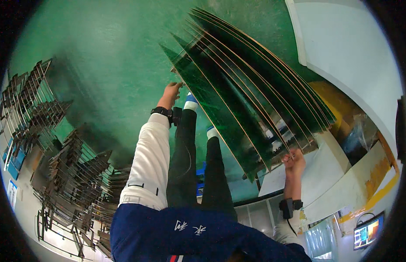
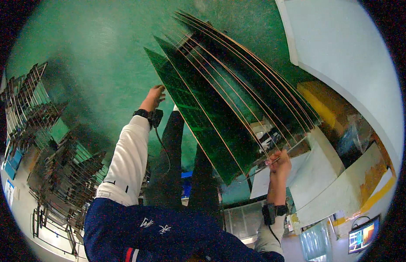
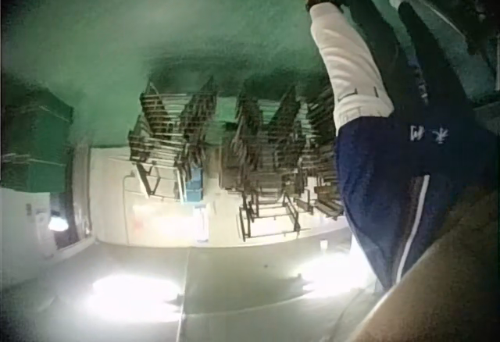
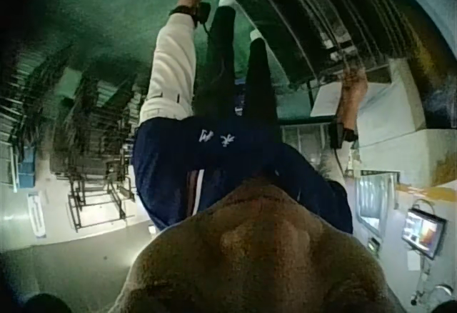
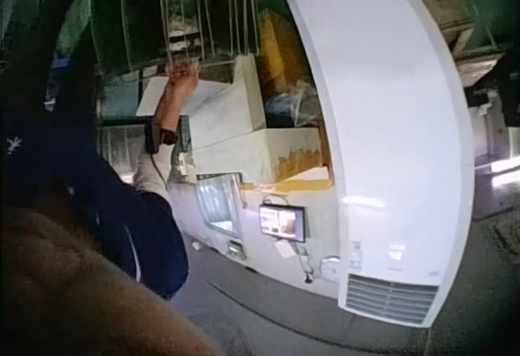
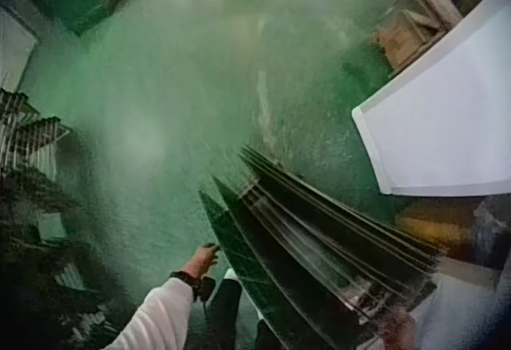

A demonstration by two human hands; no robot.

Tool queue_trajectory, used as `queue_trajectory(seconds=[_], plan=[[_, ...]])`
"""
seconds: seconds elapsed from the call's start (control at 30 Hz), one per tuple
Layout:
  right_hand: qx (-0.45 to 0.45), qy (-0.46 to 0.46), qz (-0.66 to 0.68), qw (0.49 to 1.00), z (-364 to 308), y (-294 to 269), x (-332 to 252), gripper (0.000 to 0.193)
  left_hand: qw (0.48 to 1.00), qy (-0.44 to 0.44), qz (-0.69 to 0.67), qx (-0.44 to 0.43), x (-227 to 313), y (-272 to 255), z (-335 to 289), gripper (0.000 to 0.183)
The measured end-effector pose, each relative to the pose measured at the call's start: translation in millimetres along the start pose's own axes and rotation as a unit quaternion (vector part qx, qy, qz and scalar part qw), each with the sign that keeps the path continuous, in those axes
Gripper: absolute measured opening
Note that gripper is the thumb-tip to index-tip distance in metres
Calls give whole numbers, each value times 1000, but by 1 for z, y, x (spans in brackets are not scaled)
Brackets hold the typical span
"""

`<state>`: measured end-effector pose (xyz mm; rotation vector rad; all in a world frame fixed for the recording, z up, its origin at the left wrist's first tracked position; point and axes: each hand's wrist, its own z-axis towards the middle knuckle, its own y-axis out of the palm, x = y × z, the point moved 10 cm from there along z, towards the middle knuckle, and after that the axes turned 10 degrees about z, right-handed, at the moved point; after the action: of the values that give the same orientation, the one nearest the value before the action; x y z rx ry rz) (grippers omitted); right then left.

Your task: Manually loading green panels into the conveyor slots of a processing machine.

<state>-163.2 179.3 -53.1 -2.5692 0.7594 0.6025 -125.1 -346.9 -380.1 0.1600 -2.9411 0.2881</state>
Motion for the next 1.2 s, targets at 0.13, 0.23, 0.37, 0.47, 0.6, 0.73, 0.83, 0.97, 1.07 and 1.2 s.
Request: queue_trajectory(seconds=[0.13,0.23,0.37,0.47,0.6,0.73,0.83,0.97,1.07,1.2], plan=[[28,-11,-13,999,11,-8,-11,14,999,-34,25,-4,-31,-2,44,35],[26,-14,-45,999,12,-4,-23,16,998,-8,38,-45,-27,13,56,28],[46,-27,-33,998,12,-8,-32,23,962,-15,-205,-179,-13,50,54,24],[59,-33,-69,995,7,4,-43,24,941,-17,-262,-214,-29,54,70,23],[57,-101,-112,987,13,6,-54,28,931,-22,-270,-247,-38,61,89,22],[105,-250,-104,957,20,0,-70,21,927,-33,-255,-273,-43,73,100,21],[106,-266,-34,958,13,15,-74,17,929,-27,-241,-280,-43,73,105,21],[173,-261,-19,950,-7,6,-69,17,930,-32,-215,-297,-50,71,112,20],[142,-282,-148,937,-4,1,-72,12,930,-54,-201,-302,-75,54,120,20],[103,-207,-22,973,-17,8,-73,14,930,-126,-202,-280,-144,-19,114,20]])
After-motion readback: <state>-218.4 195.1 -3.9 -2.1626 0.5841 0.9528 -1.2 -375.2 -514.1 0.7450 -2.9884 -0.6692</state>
